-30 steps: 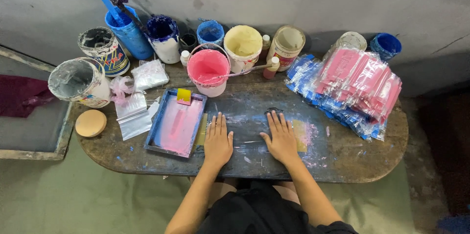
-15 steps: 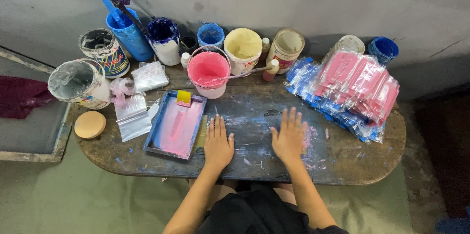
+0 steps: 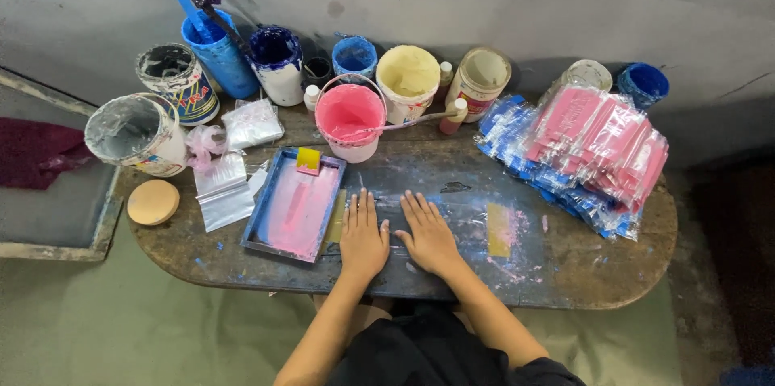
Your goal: Manual screen printing of pink ink onto small plastic bags using a squeegee and a printing frame.
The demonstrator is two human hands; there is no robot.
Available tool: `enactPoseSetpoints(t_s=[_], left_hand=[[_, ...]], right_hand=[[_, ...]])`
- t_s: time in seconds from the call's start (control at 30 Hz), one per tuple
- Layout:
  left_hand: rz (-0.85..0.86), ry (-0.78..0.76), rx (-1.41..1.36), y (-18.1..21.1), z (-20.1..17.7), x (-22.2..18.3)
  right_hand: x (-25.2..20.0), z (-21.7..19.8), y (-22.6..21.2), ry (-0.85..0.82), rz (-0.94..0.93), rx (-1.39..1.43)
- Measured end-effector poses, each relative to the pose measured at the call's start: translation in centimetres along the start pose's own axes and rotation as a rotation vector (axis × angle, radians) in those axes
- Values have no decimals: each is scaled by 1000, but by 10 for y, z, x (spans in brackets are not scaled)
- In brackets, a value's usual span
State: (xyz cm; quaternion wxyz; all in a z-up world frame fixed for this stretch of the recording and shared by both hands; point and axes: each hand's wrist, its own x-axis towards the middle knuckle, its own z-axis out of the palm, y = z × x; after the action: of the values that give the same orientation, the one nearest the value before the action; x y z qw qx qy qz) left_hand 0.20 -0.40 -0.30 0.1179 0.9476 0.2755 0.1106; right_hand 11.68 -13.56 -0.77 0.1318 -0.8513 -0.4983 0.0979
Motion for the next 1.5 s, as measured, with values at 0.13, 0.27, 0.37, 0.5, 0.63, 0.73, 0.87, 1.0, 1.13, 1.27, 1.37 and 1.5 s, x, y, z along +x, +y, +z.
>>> enactPoseSetpoints(t_s=[0.13,0.27,0.37,0.5,0.63,0.73,0.87,1.0,1.13,1.27,1.37,1.5], left_hand=[[-3,-48,-46,1,-7,0],[-6,-59,-43,0,-7,0],[-9,-69,-53,0,-8,0],[5,-51,-66,0,-11,0],[20,-41,-100,3,-23,-1],[47,-35,-136,6,-36,0],[137,-3,-137,10,-38,-3],[285,-15,-120,22,-35,-8],[352,-95,-197,24,-10,-11],[354,-101,-106,18,-3,-12],[285,-104,-99,16,-8,-14],[131,-135,-124,5,-17,-9]], right_hand=[[-12,-21,18,-35,75,1],[-26,-29,38,-17,160,-37],[-37,-32,54,-16,229,-81],[-51,-26,78,34,362,-182],[-60,-25,87,115,436,-156],[-57,-28,78,207,448,-135],[-42,-28,50,262,310,-132],[-25,-21,16,184,123,-39],[-15,9,9,173,26,-65],[-14,16,17,159,-2,-84],[-18,11,19,127,24,-84],[-20,2,21,47,80,-47]])
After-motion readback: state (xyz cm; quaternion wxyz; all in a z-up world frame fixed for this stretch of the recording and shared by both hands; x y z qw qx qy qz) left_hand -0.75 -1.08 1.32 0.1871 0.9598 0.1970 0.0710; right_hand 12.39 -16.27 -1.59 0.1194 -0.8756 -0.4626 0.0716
